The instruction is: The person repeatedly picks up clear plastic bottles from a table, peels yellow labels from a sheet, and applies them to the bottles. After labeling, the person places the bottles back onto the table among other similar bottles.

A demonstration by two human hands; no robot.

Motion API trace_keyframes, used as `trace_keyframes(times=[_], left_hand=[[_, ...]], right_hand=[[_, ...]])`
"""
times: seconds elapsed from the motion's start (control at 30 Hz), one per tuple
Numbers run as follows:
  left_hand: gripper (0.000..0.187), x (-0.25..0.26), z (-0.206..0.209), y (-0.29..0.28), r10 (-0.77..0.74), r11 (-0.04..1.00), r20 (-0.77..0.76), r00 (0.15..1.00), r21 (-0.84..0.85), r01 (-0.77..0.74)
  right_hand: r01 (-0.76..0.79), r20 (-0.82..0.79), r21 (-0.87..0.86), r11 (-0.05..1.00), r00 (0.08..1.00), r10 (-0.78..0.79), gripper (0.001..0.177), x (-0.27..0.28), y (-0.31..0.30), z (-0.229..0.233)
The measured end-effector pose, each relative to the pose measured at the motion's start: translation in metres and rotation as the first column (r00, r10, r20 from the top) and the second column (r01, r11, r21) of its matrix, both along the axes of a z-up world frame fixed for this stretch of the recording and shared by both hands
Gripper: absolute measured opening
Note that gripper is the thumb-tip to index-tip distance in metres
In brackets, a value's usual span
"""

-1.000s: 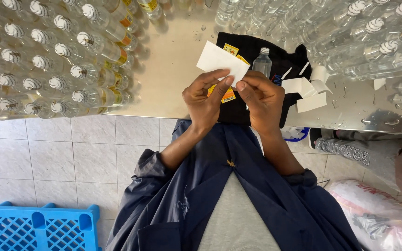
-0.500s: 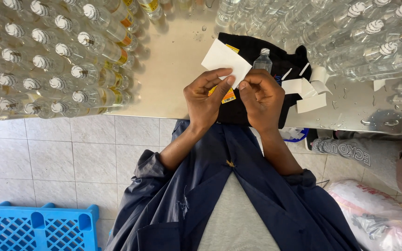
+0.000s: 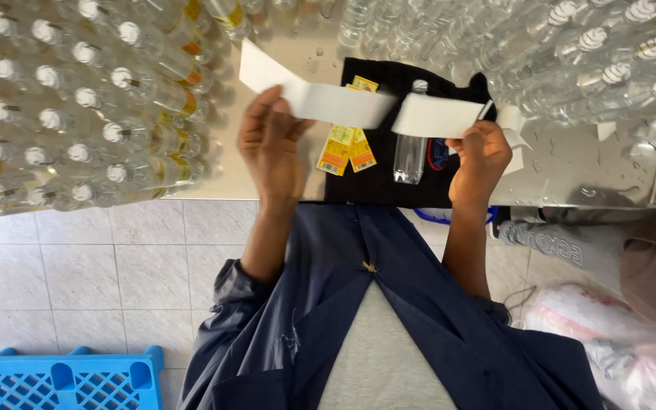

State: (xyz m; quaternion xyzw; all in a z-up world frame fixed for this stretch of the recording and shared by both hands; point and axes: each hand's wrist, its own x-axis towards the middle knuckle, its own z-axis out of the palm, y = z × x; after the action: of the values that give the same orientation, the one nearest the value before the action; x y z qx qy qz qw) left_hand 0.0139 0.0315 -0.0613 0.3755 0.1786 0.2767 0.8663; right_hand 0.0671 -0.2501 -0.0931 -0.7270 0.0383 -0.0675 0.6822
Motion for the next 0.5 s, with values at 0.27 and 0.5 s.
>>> trace_keyframes(times=[0.27,0.5], left_hand=[[0.029,-0.009,0.002,0.017,0.006,0.996,0.004,1.000,0.084,-0.006],[0.060,-0.009,-0.030,-0.025,-0.194,0.973,0.016,0.981,0.133,0.190]], right_hand=[[0.544,-0.175,-0.119,0.831,0.812,-0.556,0.015,0.001,-0.092,-0.092],[0.353,0.125,-0.649,0.674,0.923,-0.363,0.071,-0.011,-0.068,-0.092]])
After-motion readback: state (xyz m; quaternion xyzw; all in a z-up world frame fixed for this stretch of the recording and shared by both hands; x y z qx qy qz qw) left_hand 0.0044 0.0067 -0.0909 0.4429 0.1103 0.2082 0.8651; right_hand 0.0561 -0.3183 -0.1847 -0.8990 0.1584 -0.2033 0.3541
